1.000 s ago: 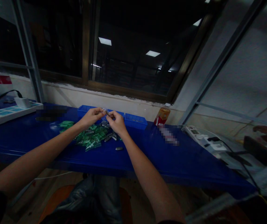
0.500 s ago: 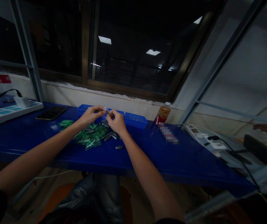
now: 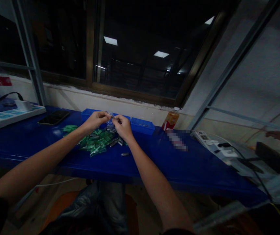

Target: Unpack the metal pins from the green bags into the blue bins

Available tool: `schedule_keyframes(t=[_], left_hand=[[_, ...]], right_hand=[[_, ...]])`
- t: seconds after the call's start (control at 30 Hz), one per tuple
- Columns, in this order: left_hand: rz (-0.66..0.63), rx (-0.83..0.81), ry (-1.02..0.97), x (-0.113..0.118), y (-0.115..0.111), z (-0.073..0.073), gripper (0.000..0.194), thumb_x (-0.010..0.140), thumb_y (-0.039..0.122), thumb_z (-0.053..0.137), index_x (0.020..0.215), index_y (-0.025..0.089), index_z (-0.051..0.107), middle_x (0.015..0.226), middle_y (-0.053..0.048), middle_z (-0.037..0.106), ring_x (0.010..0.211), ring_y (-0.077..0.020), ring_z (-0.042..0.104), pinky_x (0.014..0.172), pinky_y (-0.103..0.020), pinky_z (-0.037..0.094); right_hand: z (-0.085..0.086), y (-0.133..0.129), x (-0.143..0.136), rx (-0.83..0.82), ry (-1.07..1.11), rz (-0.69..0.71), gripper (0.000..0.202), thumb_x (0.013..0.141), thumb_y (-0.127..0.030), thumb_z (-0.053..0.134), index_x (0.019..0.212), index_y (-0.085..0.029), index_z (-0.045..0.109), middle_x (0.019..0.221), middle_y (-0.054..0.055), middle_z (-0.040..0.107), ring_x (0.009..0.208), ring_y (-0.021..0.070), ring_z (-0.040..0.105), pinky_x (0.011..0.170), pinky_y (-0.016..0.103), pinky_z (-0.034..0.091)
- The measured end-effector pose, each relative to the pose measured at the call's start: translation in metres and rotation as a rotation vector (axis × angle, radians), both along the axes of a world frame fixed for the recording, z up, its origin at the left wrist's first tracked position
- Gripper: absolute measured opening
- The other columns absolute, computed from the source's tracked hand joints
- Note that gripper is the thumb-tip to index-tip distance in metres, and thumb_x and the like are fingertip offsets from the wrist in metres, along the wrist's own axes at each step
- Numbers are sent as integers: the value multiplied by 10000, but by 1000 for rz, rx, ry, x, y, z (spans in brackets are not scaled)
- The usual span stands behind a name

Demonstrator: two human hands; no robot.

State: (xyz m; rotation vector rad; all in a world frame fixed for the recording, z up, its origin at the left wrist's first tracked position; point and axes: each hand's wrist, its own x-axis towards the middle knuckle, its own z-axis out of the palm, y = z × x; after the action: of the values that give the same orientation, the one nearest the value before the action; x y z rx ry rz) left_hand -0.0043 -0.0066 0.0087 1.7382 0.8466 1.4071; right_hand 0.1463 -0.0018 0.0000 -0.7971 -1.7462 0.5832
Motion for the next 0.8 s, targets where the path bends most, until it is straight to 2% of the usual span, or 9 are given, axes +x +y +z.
schedule_keyframes(t=[0.23, 0.5, 0.67, 0.8], left_hand=[[-41, -43, -49, 0, 2, -2, 301, 641, 403, 662, 732, 118, 632, 681, -8, 610, 640, -110, 508, 612, -228, 371], [-85, -37, -72, 1, 0, 0, 293, 633, 384, 674, 751, 119, 635, 727, -23, 632, 685, -119, 530, 667, -244, 391], [-41, 23, -25, 0, 1, 1, 213, 700, 340, 611, 720, 129, 609, 680, -14, 604, 651, -113, 517, 655, -245, 395], [86, 208, 45, -4, 0, 3, 156, 740, 283, 550, 763, 133, 585, 713, -13, 588, 671, -114, 518, 665, -243, 396]], right_hand=[[5, -1, 1, -202, 181, 102, 179, 668, -348, 538, 604, -181, 547, 539, -31, 505, 528, 109, 457, 539, 237, 359], [7, -2, 2, -209, 166, 129, 182, 645, -349, 547, 588, -178, 525, 524, -35, 503, 510, 99, 458, 525, 226, 357], [7, -2, 0, -206, 110, 105, 250, 666, -424, 577, 632, -181, 526, 538, -34, 512, 526, 101, 480, 535, 226, 379], [11, -2, 2, -430, 181, 93, 420, 720, -585, 476, 697, -172, 548, 549, 6, 543, 519, 113, 511, 478, 218, 380]])
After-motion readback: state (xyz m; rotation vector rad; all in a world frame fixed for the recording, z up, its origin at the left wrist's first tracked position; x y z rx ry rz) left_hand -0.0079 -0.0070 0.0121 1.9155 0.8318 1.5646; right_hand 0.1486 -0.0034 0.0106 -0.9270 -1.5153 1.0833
